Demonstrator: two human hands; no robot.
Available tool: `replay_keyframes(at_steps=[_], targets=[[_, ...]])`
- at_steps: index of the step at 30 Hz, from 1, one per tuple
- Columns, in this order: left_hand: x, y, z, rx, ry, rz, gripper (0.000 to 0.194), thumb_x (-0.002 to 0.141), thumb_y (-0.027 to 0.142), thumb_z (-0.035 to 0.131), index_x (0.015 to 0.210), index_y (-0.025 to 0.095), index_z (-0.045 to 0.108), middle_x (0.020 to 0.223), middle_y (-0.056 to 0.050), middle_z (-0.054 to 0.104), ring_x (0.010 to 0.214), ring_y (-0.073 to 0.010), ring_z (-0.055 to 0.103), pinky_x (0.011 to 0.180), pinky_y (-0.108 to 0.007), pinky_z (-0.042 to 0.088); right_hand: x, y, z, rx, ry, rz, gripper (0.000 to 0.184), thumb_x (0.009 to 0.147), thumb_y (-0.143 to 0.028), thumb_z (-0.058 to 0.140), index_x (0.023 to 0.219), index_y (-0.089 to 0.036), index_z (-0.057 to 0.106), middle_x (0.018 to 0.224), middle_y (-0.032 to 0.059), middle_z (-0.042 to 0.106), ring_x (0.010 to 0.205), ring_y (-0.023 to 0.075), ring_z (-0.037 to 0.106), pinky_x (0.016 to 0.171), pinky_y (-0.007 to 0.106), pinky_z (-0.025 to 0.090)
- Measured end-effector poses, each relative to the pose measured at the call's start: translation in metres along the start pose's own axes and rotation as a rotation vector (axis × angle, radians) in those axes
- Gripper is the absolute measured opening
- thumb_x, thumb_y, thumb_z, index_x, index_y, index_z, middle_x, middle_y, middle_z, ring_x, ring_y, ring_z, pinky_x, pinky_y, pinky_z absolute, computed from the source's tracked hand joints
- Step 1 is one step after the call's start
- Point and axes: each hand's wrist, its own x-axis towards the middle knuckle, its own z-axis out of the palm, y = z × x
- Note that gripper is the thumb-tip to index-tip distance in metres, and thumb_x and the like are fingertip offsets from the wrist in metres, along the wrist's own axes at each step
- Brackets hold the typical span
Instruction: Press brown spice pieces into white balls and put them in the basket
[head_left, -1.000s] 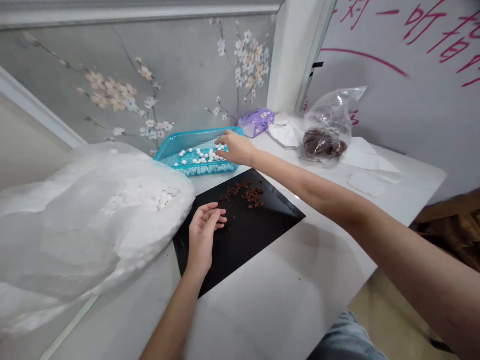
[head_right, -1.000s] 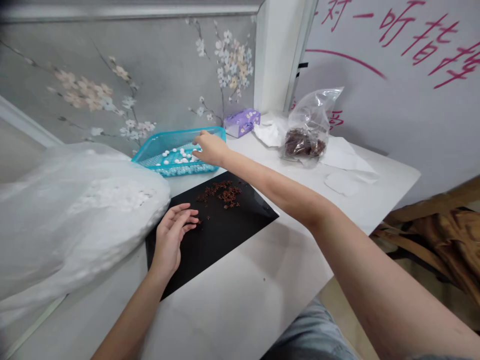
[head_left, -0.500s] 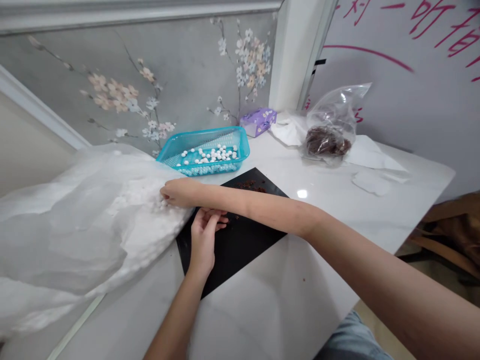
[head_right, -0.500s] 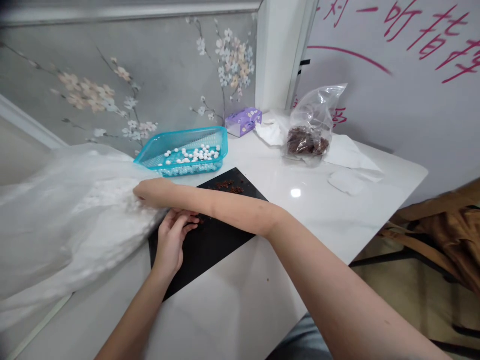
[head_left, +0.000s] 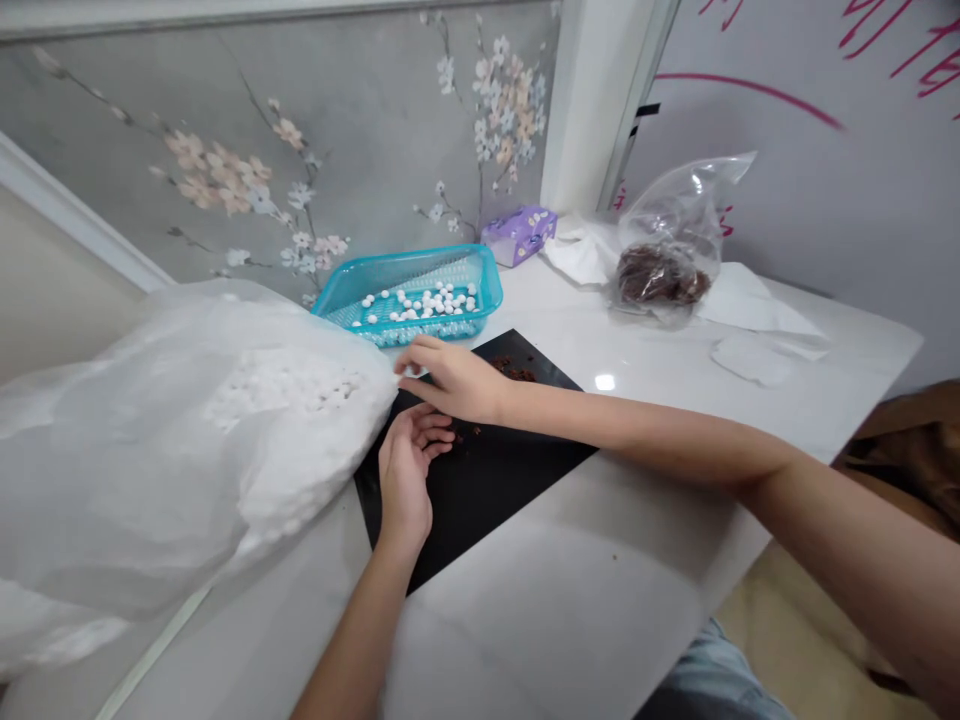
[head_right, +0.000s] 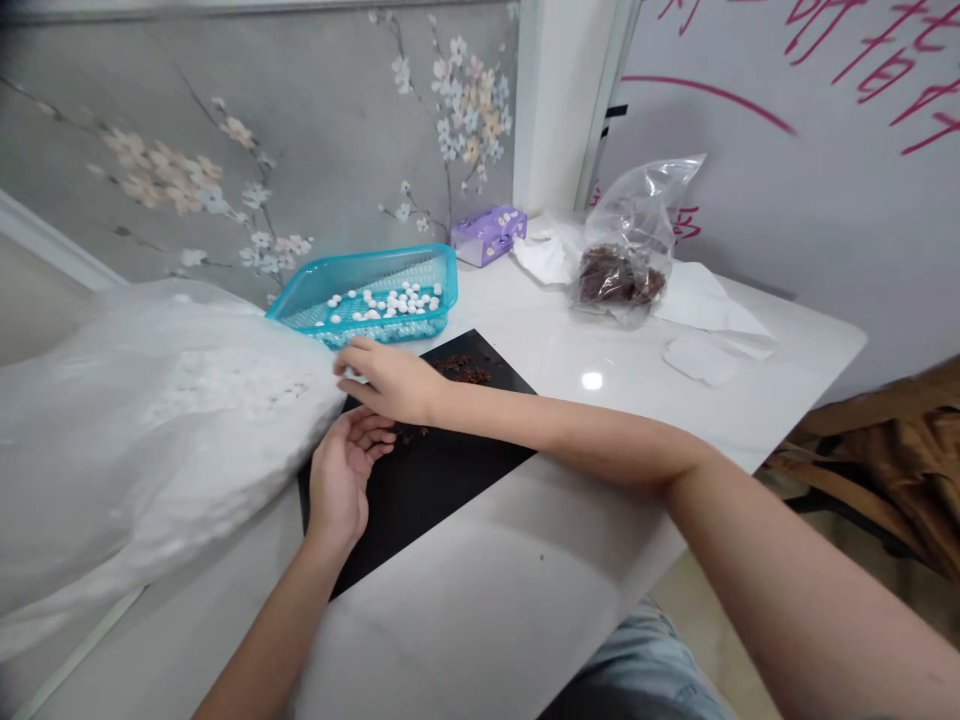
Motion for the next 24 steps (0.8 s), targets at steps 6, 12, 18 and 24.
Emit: replay_keyframes(at_steps=[6,12,18,24], targets=[[-0.003,0.001,0.003,0.191,-0.050,-0.002,0.035,0.080,0.046,0.059,0.098,0.017,0.064,0.080,-0.002,0.067,0.067,-0.0110,0.064,0.060,-0.020,0.050,-0.071,0.002,-0.025,0.125,0.083,0.193,0.011,0.088,-0.024,0.054,0.092,-0.015,0.059,0.082,0.0006,0.050,0.053,0.0053,0.041,0.053,0.020,0.041],[-0.006,0.001,0.003,0.270,-0.138,0.028,0.025,0.073,0.038,0.070,0.089,0.018,0.070,0.082,-0.002,0.071,0.068,-0.0095,0.064,0.064,-0.018,0.050,-0.083,0.003,-0.027,0.153,0.009,0.079,0.016,0.089,-0.028,0.052,0.094,-0.015,0.060,0.083,0.0019,0.050,0.054,0.0051,0.043,0.050,0.019,0.040],[-0.006,0.003,0.002,0.254,-0.152,-0.003,0.023,0.070,0.035,0.074,0.087,0.019,0.071,0.080,-0.001,0.071,0.068,-0.0088,0.063,0.065,-0.017,0.050,-0.082,0.000,-0.031,0.188,-0.038,0.062,0.015,0.088,-0.025,0.053,0.097,-0.016,0.060,0.085,0.0023,0.051,0.056,0.0049,0.043,0.050,0.018,0.041],[-0.005,0.004,0.001,0.192,-0.081,-0.040,0.024,0.065,0.032,0.078,0.084,0.020,0.071,0.080,0.000,0.071,0.073,-0.0079,0.063,0.067,-0.015,0.048,-0.078,0.016,-0.043,0.123,0.050,0.138,0.019,0.084,-0.029,0.059,0.096,-0.015,0.061,0.087,0.0030,0.055,0.055,0.0058,0.046,0.053,0.020,0.043]])
